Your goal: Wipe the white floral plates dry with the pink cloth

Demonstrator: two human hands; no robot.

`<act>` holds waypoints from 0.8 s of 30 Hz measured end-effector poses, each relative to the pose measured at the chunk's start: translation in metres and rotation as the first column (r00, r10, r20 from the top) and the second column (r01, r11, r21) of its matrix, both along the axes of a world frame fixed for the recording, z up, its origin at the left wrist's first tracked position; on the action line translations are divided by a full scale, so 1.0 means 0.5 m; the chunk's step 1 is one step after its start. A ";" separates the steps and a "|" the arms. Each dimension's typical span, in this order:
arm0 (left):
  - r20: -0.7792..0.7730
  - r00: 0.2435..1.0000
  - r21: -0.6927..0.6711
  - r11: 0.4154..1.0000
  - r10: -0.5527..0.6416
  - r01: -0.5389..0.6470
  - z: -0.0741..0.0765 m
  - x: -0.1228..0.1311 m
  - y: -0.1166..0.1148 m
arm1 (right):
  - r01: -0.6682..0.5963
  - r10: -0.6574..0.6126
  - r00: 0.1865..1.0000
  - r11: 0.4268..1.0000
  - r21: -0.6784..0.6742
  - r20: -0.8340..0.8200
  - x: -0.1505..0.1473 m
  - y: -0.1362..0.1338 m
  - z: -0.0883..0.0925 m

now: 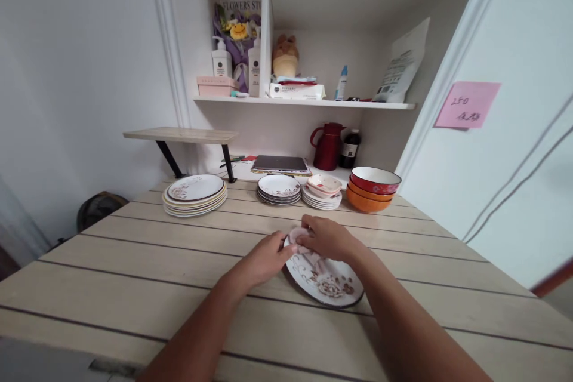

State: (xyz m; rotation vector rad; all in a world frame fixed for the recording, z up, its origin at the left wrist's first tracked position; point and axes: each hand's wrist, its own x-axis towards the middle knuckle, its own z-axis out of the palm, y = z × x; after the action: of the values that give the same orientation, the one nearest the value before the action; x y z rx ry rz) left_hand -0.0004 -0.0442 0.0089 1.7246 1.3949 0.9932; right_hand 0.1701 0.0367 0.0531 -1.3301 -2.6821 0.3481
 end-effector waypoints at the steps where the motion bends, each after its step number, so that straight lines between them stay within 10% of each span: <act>1: 0.005 1.000 0.003 1.000 -0.002 0.002 -0.002 0.000 -0.001 | -0.013 0.013 1.000 1.000 -0.007 0.023 0.005 -0.001 0.004; 10: -0.035 0.997 0.014 0.997 0.073 -0.073 -0.001 0.003 0.001 | -0.298 0.291 0.953 0.950 -0.089 -0.089 -0.003 -0.020 0.003; 24: -0.033 0.999 0.025 1.000 0.002 -0.001 -0.008 -0.003 0.002 | -0.020 0.022 0.996 1.000 0.019 -0.088 -0.001 0.011 -0.016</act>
State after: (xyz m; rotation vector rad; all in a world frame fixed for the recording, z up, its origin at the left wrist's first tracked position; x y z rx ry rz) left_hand -0.0016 -0.0433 0.0047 1.7655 1.4103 0.9914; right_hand 0.1694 0.0419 0.0452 -1.2521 -2.6217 0.3749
